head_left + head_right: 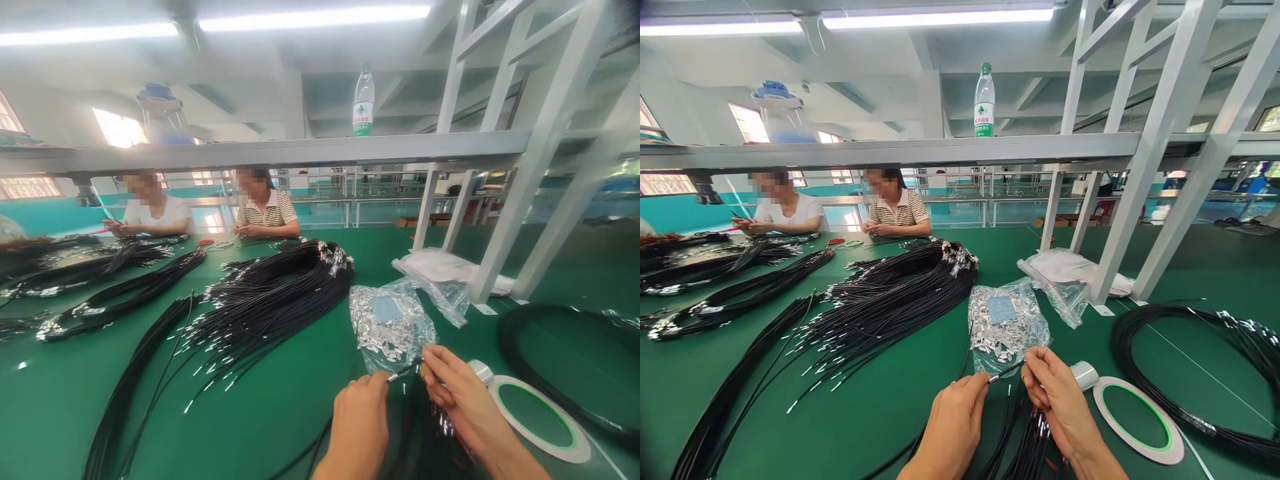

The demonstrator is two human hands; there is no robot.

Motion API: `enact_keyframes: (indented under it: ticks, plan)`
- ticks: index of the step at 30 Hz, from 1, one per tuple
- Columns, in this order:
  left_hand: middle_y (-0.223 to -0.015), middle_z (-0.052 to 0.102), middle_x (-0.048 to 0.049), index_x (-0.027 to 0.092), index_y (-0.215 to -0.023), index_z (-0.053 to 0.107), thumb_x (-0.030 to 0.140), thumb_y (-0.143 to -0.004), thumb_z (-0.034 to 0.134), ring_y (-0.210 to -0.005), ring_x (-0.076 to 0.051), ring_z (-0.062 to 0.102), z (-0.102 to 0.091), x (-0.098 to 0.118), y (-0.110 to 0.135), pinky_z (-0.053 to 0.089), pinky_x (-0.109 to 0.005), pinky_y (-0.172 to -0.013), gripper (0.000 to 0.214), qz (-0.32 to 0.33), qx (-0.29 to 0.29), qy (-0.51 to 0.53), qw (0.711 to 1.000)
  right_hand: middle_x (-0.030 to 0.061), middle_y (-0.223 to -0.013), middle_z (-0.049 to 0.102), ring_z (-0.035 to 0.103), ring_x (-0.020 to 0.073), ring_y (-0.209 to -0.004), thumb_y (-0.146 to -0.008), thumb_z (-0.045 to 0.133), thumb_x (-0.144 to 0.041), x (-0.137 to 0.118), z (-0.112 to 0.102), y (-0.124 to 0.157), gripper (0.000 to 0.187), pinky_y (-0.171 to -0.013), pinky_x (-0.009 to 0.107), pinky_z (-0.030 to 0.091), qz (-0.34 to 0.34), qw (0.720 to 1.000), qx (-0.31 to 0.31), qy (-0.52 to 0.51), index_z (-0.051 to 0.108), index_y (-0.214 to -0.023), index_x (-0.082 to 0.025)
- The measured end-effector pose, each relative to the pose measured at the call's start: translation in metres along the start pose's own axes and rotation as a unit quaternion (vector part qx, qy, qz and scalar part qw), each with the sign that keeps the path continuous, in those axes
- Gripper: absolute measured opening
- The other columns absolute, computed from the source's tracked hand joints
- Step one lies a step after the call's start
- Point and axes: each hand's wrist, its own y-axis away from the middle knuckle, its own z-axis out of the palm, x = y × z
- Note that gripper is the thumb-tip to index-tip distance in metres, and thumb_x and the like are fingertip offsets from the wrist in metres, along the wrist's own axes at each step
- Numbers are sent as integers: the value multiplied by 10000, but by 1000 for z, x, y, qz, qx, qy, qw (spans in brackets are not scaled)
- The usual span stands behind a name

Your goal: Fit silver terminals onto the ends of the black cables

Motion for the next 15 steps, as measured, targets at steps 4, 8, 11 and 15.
enact_keyframes:
  ticks: [4, 8, 11, 15]
  plan:
    - [-847, 711, -48, 215, -980, 672, 132, -953, 373, -778, -203, 663, 3, -2, 0, 381, -248, -640, 312, 5, 27, 94, 995, -30, -586, 479, 203, 28, -440, -660, 848, -513, 1, 2, 1, 457, -423, 186, 183, 20, 999, -13, -29, 579, -757, -156]
    - [-687, 650, -5, 203, -911, 667, 168, -946, 389, -622, -146, 576, 8, -3, 0, 305, -228, -546, 282, 16, 24, 197, 980, -46, -576, 459, 183, 30, -440, -681, 835, -513, 8, 12, 7, 453, -430, 191, 175, 54, 997, -52, -28, 563, -796, -169]
    - [-666, 606, 30, 225, -1069, 636, 171, -919, 420, -584, -125, 522, 10, -5, 1, 282, -217, -522, 269, 21, 19, 258, 966, -57, -531, 425, 176, 36, -434, -687, 813, -553, 13, 19, 12, 487, -430, 204, 145, 87, 990, -108, 17, 566, -850, -166]
    - [-632, 535, 62, 238, -1174, 580, 191, -866, 501, -534, -117, 458, 9, -5, 3, 285, -210, -507, 321, 14, 14, 287, 958, -61, -516, 412, 184, 48, -441, -687, 802, -570, 12, 20, 13, 540, -435, 211, 129, 93, 988, -115, 40, 574, -968, -170]
